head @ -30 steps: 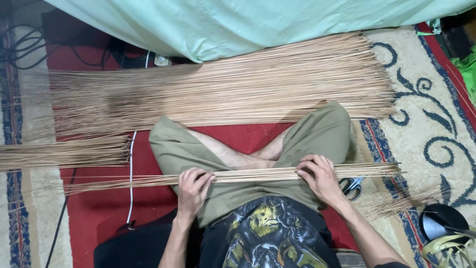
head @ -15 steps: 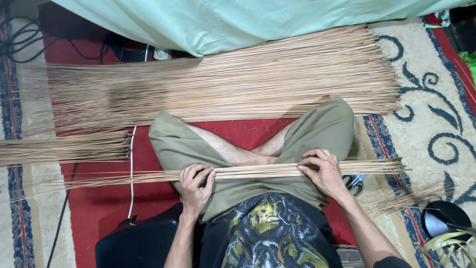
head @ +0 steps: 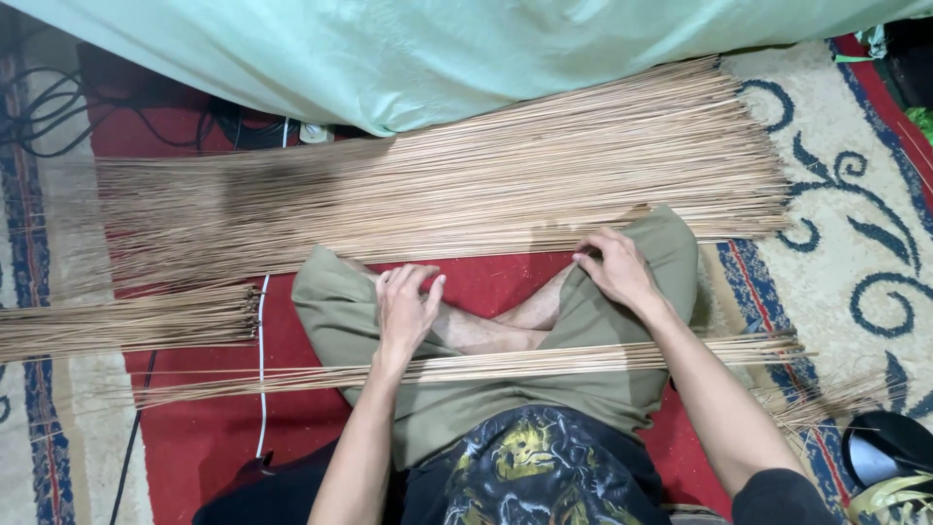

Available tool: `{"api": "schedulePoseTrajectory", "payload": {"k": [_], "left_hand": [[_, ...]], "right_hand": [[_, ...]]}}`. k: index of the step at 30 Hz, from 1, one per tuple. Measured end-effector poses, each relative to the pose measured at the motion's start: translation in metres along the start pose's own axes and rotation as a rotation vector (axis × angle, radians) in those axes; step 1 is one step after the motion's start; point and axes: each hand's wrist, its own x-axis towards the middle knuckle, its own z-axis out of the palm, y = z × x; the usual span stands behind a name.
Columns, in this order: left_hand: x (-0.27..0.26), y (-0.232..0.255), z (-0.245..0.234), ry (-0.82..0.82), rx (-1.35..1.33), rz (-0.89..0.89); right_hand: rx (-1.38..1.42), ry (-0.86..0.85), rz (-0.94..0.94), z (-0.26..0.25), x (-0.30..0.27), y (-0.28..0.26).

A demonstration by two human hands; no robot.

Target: The person is sitting on the floor, organizing long, thin bamboo sticks into bundles, aligning their ends, and trimming them with scissors.

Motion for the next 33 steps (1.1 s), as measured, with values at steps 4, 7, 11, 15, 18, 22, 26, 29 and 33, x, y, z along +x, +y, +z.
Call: {"api": "schedulePoseTrajectory", "payload": {"k": [4, 7, 11, 15, 18, 22, 26, 29, 33], "left_hand": [[0.035, -0.019, 0.042, -0.153, 0.017, -0.061], [0.056, -0.034, 0.076, -0.303, 0.041, -0.127], [0.068, -0.047, 0.108, -0.247, 0.111, -0.134], [0.076, -0.058, 0.134, -0.132, 0.139, -0.064], [0.082, -0.050, 0.133, -0.139, 0.128, -0.041], [0.081, -0.061, 0.145, -0.213, 0.140, -0.062], [0.085, -0.060, 0.144, -0.257, 0.120, -0.091], [0.086, -0.061, 0.146, -0.269, 0.126, -0.090], [0.084, -0.066, 0.150, -0.256, 0.148, -0.083]], "right_hand": [[-0.126, 0.011, -0.046, 0.018, 0.034, 0.017], [-0.166, 0.016, -0.039, 0.034, 0.053, 0.033], [-0.239, 0.064, 0.017, 0.053, 0.069, 0.042], [-0.327, 0.129, 0.065, 0.060, 0.077, 0.036], [-0.364, 0.099, 0.080, 0.070, 0.084, 0.044], [-0.389, 0.062, 0.055, 0.079, 0.092, 0.059], [-0.420, 0.021, 0.027, 0.077, 0.095, 0.056], [-0.442, -0.009, 0.035, 0.073, 0.095, 0.050], [-0.440, -0.045, 0.093, 0.070, 0.100, 0.043]]}}
